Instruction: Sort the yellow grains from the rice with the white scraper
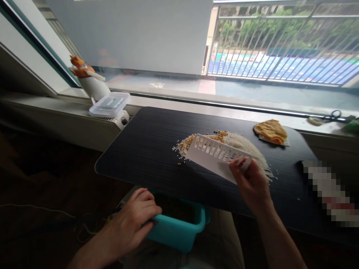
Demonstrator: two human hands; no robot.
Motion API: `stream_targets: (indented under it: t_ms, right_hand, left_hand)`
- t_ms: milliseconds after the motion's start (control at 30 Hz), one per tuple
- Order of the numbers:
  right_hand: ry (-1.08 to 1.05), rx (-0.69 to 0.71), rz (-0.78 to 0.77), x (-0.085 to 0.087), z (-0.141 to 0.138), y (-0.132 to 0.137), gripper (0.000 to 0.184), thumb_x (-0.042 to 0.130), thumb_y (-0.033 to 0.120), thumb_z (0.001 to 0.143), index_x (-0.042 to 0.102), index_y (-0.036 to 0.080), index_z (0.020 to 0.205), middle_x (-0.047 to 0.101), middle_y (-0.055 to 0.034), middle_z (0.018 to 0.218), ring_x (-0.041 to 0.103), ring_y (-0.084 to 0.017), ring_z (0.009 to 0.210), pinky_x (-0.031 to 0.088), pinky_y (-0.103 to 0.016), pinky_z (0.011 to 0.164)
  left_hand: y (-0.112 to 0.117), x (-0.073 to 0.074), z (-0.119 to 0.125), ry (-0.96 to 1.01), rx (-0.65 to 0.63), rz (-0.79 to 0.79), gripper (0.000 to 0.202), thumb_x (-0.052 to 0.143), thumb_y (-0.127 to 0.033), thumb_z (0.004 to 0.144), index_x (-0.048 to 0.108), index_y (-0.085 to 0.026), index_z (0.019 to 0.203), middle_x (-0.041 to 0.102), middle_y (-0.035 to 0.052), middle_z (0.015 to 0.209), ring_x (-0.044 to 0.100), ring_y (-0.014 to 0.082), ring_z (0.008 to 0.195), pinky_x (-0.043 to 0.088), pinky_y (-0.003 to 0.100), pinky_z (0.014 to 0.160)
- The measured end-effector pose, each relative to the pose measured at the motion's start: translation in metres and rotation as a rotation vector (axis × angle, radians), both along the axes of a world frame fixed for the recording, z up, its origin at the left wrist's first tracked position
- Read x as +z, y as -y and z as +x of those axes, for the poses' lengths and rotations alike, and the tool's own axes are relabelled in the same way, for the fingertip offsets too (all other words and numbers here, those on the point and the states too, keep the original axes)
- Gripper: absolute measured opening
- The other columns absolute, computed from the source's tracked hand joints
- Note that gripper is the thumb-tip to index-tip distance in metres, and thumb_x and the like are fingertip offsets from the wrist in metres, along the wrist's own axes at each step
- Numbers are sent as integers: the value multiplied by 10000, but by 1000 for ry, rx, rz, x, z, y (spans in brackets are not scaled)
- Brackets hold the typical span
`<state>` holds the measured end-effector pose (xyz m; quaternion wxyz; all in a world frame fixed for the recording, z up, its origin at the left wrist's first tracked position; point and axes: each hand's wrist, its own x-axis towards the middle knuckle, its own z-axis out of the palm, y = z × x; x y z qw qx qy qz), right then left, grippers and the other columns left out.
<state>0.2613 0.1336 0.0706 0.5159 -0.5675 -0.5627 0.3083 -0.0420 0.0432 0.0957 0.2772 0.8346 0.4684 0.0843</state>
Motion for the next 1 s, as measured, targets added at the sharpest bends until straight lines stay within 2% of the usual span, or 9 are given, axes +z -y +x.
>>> stream_targets:
  t_ms: [133, 333, 567, 800, 1000]
  right_hand:
    - [43, -42, -13, 2, 0, -7, 179, 632, 375, 835, 577, 205, 840, 581, 16, 687, 533, -130, 602, 460, -253, 568]
    - [24, 10, -6, 6, 0, -7, 162, 631, 361, 831, 581, 208, 846, 613, 0, 726, 558, -137, 644, 469, -255, 593]
    - [63, -62, -9, 4, -1, -15, 174, 636, 366, 817, 576, 204, 836, 635, -6, 734, 571, -141, 638, 463, -264, 593]
    - [-19, 56, -39, 8, 1, -18, 170, 640, 369, 816, 572, 215, 835, 591, 13, 698, 528, -127, 617, 444, -244, 562]
    - [-39, 9, -41, 7, -1, -20, 171, 647, 361, 809, 564, 212, 825, 551, 27, 667, 488, -116, 597, 428, -235, 553]
  left_hand:
    - [0, 0, 0, -6, 7, -29, 287, 464, 4, 798, 625, -198, 922, 602, 8, 838, 503, 209, 958, 309, 403, 1015]
    - [-2, 1, 1, 5, 7, -53, 274, 469, 8, 818, 616, -195, 930, 598, 5, 838, 483, 213, 960, 320, 385, 960]
    - [-3, 0, 0, 12, 10, -71, 274, 469, 18, 806, 610, -193, 912, 598, 8, 849, 471, 219, 962, 344, 360, 892]
    - [-2, 1, 1, 8, 12, -57, 270, 470, 11, 800, 613, -195, 900, 601, 9, 837, 479, 216, 952, 345, 359, 906]
    - [-4, 1, 1, 4, 14, -59, 261, 468, 5, 811, 621, -187, 899, 609, 14, 850, 478, 215, 961, 352, 356, 908]
